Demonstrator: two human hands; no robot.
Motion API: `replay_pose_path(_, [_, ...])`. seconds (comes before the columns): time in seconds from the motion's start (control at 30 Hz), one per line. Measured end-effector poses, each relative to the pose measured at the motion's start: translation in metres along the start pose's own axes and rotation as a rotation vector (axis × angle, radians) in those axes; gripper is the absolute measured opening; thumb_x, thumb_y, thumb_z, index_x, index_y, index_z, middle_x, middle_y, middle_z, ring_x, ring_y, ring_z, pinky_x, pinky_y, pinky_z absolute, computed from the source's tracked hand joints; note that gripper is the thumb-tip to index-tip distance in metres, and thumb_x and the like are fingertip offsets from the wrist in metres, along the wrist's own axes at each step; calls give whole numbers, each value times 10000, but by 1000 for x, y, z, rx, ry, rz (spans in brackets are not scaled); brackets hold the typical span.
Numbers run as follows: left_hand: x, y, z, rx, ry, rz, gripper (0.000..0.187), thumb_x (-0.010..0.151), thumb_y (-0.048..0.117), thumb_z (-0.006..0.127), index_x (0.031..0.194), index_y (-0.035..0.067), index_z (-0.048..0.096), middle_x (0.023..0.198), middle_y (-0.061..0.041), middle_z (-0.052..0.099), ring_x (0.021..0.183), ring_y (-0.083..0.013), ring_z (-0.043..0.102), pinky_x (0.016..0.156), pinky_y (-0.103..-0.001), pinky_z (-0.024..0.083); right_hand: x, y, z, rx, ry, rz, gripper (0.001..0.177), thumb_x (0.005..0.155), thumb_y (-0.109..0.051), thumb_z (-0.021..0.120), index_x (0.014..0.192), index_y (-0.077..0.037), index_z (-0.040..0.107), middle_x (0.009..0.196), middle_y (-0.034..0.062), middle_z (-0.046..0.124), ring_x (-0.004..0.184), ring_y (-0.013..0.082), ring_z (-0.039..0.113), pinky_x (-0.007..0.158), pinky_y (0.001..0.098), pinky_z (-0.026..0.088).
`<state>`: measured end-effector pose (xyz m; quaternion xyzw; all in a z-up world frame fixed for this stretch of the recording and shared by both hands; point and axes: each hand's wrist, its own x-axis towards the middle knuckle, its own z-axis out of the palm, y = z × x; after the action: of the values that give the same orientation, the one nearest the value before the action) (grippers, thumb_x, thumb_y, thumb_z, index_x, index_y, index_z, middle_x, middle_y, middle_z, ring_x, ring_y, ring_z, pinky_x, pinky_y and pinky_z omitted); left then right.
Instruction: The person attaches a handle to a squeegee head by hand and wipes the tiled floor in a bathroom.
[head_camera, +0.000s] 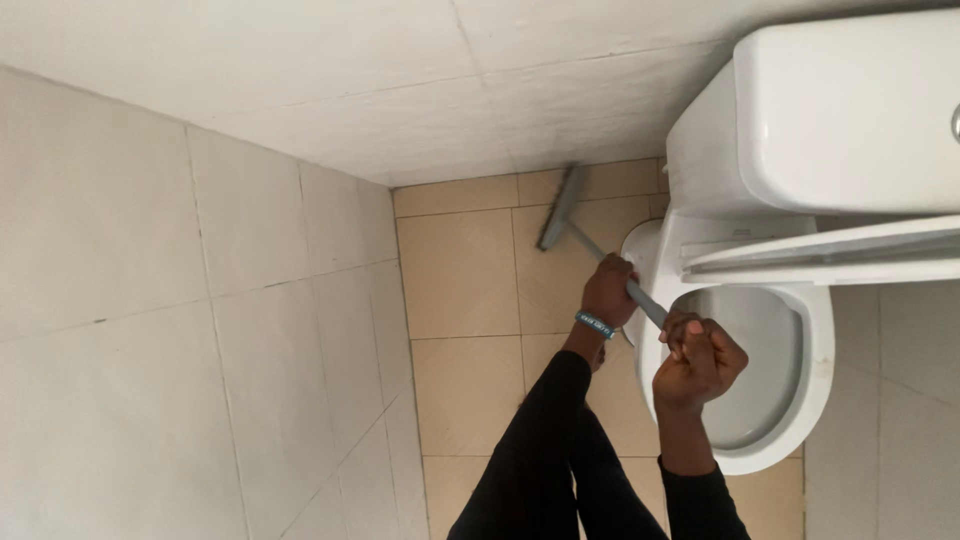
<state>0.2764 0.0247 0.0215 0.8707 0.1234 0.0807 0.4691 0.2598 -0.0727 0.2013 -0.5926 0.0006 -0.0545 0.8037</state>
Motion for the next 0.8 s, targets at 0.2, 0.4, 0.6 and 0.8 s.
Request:
replay_pose_path(0.2, [1,0,-4,-109,-35,-77,67,893,87,677,880,27,651,1006,-174,671,1138,-415,624,910,-469,543,-20,32,5,138,187,48,374,1008,-121,582,661,-66,454,606,45,414,562,169,433,683,376,463])
replay_pose_path(0.4, [-13,-1,-12,123,-114,-124,132,755,76,694,864,25,642,972,-177,656,1109,-440,585,866,-514,522,3,13,-10,126,234,174,397,1010,-101,597,651,-82,429,611,50,427,547,184,417,712,411,485])
replay_pose_path(0.6, [1,-21,3,11,-157,116,86,818,74,691,840,37,616,934,-160,632,1006,-385,607,927,-495,527,3,-45,-3,-106,-414,26,401,1025,-223,588,696,-11,501,688,95,534,673,205,483,688,355,432])
replay_pose_path(0.8, [2,-69,10,-164,-307,98,185,793,98,777,715,72,612,838,-112,643,820,-321,643,763,-415,543,-11,43,-16,-257,-802,375,415,928,-249,660,609,-24,519,582,38,487,524,144,416,521,304,342])
